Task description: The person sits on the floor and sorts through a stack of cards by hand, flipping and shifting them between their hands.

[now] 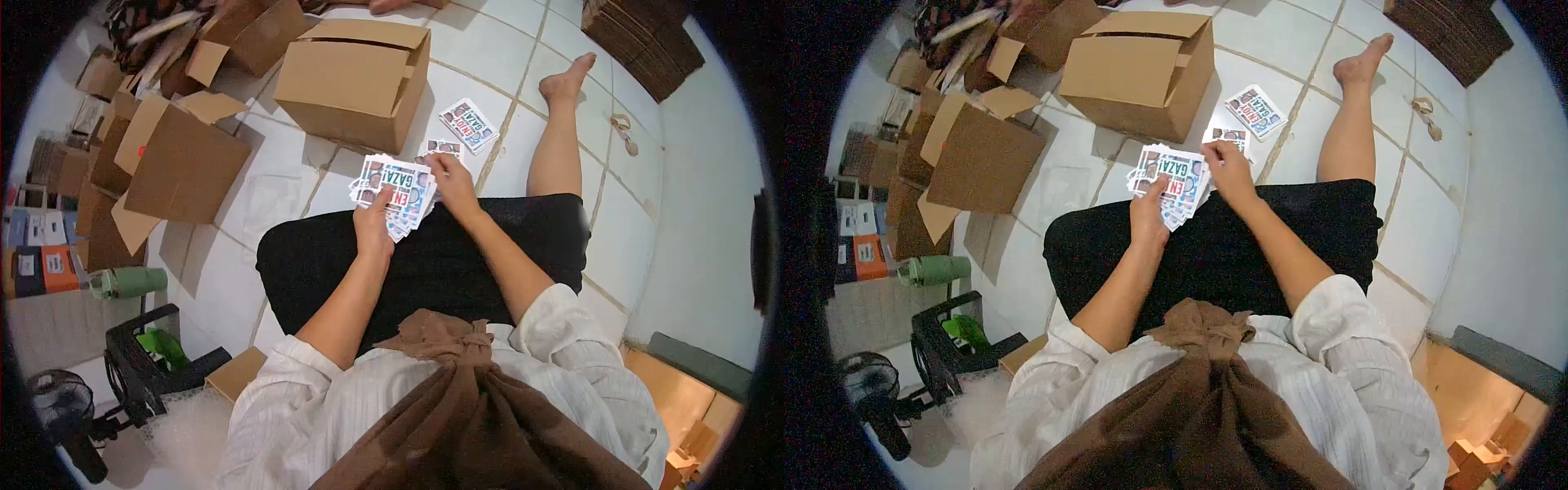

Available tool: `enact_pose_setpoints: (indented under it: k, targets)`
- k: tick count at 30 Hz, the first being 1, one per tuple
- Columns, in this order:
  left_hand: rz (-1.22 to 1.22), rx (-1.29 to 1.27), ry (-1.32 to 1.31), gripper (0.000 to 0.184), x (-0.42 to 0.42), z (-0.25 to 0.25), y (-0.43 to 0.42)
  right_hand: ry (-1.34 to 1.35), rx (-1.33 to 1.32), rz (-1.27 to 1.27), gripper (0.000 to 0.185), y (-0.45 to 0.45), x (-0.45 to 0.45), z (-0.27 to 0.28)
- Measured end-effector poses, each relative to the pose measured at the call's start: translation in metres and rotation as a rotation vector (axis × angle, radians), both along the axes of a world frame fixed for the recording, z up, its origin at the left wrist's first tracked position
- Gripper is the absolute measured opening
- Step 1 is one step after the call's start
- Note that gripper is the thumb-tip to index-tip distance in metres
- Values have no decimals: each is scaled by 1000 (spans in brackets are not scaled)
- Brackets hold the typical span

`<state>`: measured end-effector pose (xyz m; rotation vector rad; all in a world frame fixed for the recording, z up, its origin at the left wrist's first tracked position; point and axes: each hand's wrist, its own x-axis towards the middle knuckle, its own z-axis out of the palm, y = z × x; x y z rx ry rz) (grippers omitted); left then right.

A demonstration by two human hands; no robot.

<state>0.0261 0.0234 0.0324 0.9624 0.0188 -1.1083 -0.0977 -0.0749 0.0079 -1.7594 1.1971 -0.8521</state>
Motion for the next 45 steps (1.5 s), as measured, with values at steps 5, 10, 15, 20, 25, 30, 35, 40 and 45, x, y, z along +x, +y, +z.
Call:
enact_pose_setpoints:
  k: [5,10,15,20,25,30,35,40,45]
  targets:
    - [-146,37,-94,32,-3,6,-1,-225,377,163,17,-3,-15,23]
    - [-126,27,-12,32,-2,4,-1,-45,339,172,19,6,-12,11]
    - [-43,22,-64,31,0,-8,1,-97,332,28,27,-11,-28,-17]
    - [56,66,-47,31,-1,-3,-1,259,148,-372,30,-33,-45,-38]
    - [60,99,-52,31,1,-8,-1,546,152,-387,29,-20,-32,-32]
    - [67,81,-48,29,-2,-3,-1,609,-221,-304,37,-12,-28,-17]
    - [39,101,-74,27,-1,-4,-1,566,-421,-195,34,-22,-15,-38]
    - [17,91,-126,29,-1,-6,-1,173,-231,-67,28,-14,-7,-6]
    - [0,76,-132,32,-2,-4,-2,-119,248,98,17,6,0,7]
